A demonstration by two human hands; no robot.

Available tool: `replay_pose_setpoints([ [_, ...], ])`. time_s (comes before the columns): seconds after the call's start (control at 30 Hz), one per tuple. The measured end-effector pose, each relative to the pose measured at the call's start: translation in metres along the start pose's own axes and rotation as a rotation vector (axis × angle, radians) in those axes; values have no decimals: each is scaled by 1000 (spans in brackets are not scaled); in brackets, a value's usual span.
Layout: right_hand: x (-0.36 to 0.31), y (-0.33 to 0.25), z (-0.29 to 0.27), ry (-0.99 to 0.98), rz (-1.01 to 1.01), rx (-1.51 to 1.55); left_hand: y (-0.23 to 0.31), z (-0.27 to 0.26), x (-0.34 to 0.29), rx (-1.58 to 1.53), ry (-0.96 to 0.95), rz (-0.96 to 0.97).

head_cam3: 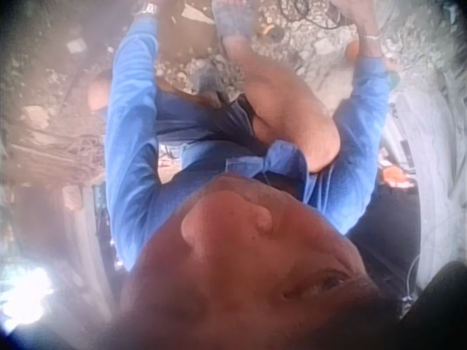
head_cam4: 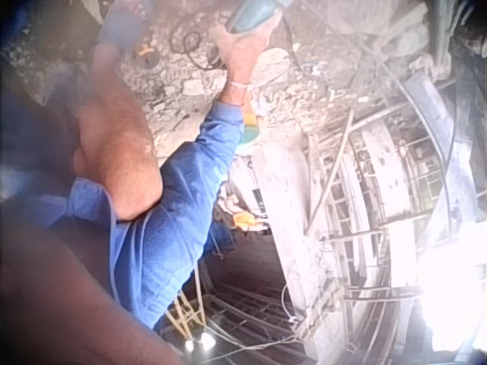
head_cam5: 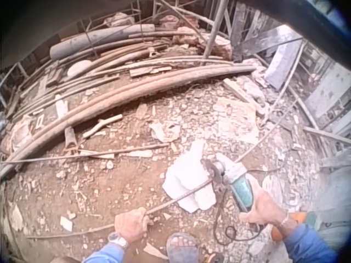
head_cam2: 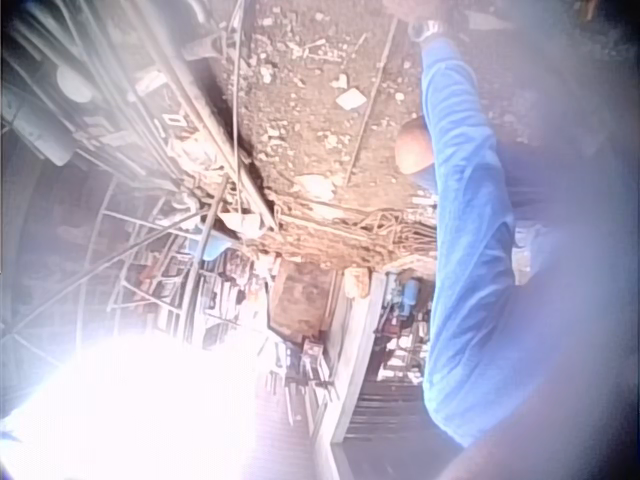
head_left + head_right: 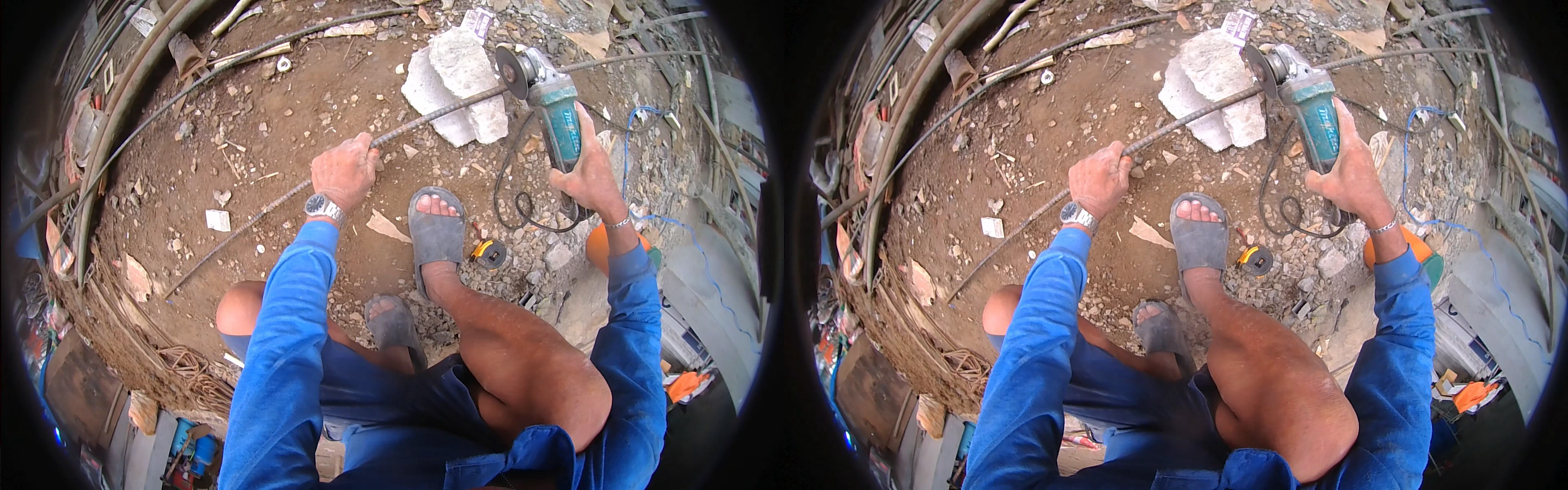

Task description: The person measures a metal rod using a tape measure, marks the spot, and then uses an angle grinder to cut the rod. The person then places the cut piece aside.

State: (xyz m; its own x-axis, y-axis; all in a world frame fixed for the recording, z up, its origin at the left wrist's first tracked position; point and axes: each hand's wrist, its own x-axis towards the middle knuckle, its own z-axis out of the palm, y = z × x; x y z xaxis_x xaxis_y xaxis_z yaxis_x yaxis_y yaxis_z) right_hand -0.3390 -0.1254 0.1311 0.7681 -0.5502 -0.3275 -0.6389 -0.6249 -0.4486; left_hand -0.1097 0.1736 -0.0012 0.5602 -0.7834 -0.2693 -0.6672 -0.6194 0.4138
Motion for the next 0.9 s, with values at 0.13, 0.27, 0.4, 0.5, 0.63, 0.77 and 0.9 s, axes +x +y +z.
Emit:
replay_pose_setpoints([
  [0.13,1,5,4,45,-68,-19,-1,1,0,11,3,1],
  [0.27,2,10,4,53,-88,-35,1,1,0,19,-5,-2],
  [0.4,3,6,2,29,-55,-16,0,0,-1,8,10,0],
  [0.5,4,7,3,10,-33,-11,1,-1,-2,-1,14,0],
  [0.63,2,7,-1,2,-53,-36,4,-1,-1,0,21,6],
  [0.77,1,6,-1,-11,-70,-20,0,0,-2,-6,21,11],
  [0.9,-2,3,-2,-28,-42,26,1,-3,-1,-28,-23,-2],
])
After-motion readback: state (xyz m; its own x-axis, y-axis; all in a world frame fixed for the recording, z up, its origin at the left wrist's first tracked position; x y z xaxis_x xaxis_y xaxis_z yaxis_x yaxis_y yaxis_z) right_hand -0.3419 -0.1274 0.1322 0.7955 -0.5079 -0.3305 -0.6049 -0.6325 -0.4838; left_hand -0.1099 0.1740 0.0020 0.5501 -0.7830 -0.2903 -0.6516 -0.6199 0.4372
